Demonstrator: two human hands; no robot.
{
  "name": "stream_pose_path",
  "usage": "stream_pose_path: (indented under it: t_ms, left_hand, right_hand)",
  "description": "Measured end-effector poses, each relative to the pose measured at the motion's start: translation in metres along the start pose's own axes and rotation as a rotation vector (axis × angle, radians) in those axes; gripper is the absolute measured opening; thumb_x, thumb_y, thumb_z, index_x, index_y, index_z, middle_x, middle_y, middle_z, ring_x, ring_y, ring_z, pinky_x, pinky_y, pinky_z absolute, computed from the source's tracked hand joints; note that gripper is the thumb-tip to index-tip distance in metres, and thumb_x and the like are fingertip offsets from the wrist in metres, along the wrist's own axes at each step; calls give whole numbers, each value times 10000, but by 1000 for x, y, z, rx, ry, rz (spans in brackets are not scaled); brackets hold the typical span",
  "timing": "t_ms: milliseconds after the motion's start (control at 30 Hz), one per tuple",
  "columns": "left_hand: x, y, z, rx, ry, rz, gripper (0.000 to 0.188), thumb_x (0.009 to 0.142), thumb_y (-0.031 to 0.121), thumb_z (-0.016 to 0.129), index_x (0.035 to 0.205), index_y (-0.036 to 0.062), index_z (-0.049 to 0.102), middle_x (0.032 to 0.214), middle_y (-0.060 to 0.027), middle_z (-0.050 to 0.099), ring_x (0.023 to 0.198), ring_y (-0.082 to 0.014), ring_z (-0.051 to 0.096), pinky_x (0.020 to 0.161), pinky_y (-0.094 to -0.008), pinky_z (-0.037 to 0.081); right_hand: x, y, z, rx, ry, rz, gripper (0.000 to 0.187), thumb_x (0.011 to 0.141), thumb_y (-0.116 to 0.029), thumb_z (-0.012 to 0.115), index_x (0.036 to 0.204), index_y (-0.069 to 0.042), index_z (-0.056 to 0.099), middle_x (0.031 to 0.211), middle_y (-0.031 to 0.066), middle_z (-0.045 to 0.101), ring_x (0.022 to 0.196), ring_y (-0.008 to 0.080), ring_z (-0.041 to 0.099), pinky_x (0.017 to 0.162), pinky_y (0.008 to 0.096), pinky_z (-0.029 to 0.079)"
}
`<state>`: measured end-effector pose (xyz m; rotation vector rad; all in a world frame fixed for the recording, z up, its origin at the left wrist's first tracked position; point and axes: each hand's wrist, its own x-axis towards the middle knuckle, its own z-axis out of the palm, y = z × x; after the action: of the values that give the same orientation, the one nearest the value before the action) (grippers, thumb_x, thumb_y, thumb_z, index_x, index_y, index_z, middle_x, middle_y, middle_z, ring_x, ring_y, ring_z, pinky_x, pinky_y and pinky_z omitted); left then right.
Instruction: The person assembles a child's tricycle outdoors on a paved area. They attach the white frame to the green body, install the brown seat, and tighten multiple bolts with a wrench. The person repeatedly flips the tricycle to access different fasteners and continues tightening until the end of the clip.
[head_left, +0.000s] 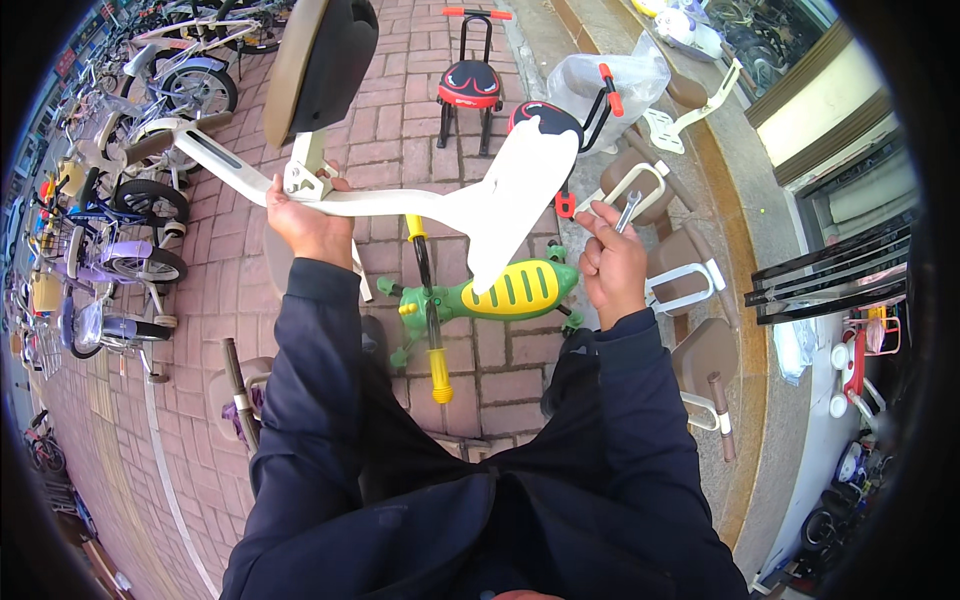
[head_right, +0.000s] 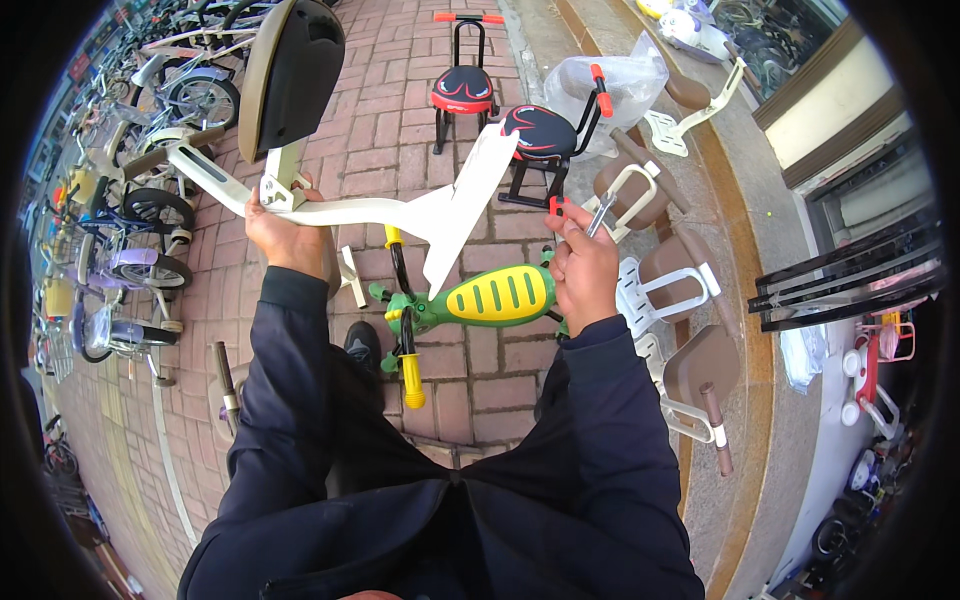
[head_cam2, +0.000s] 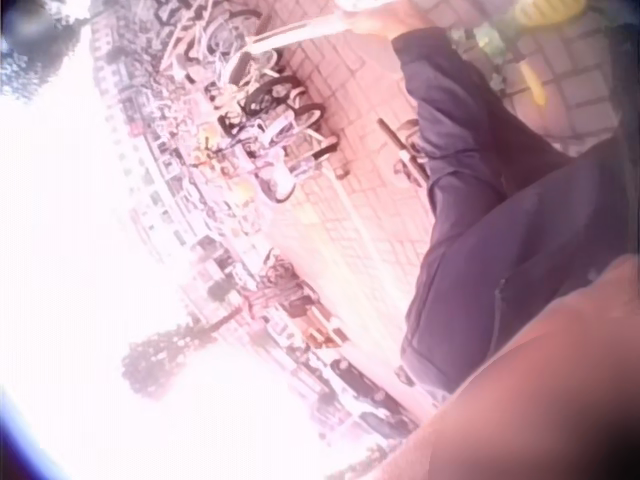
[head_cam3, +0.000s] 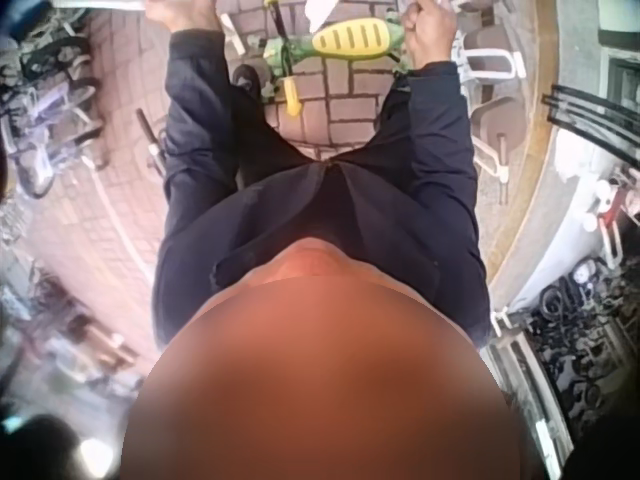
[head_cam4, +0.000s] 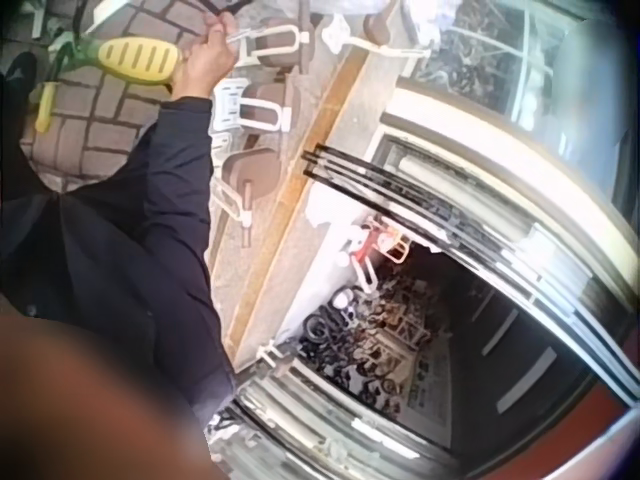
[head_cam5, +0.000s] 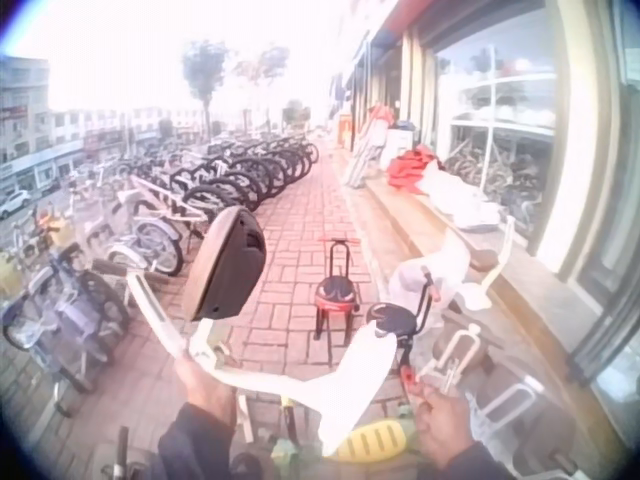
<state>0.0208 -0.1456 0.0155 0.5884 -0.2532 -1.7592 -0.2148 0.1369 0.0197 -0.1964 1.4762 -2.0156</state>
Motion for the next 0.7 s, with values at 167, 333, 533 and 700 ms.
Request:
stream_pose_path:
  t_ms: [167,333,533,700]
  left_hand:
    - [4,4,-2,-13,-34,85,397,1026,371,404,1118,38,601,1000,-153,701,914,-339,688,647,-416,516]
    - [8,-9,-10,19,-106,42,324,997,304,495,1133,31,604,1089,-150,696,996,-383,680,788,-483,508]
    - [8,-56,-9,112,-147,-3,212,979,157,623,1121,5,581,1079,-154,675,961,-306,681,802,-445,547]
    - [-17,-104,7,197,-225,45,285,872,18,721,1102,34,554,977,-66,607,874,-177,615,779,-335,523]
  right_hand:
    - [0,3,1,5,0,50,221,1063,-188,564,1207,-27,611,813,15,626,494,63,402,454,248,336]
    - [2,8,10,-48,24,-116,216,1042,-162,613,1162,15,645,813,51,673,495,49,427,432,237,325]
    - [3,13,17,-81,-28,-242,146,1021,-90,632,1106,21,673,869,62,696,551,17,437,477,209,312]
    - [6,24,19,-70,-115,-171,130,1022,-108,645,1052,14,678,839,54,686,654,41,494,618,208,379]
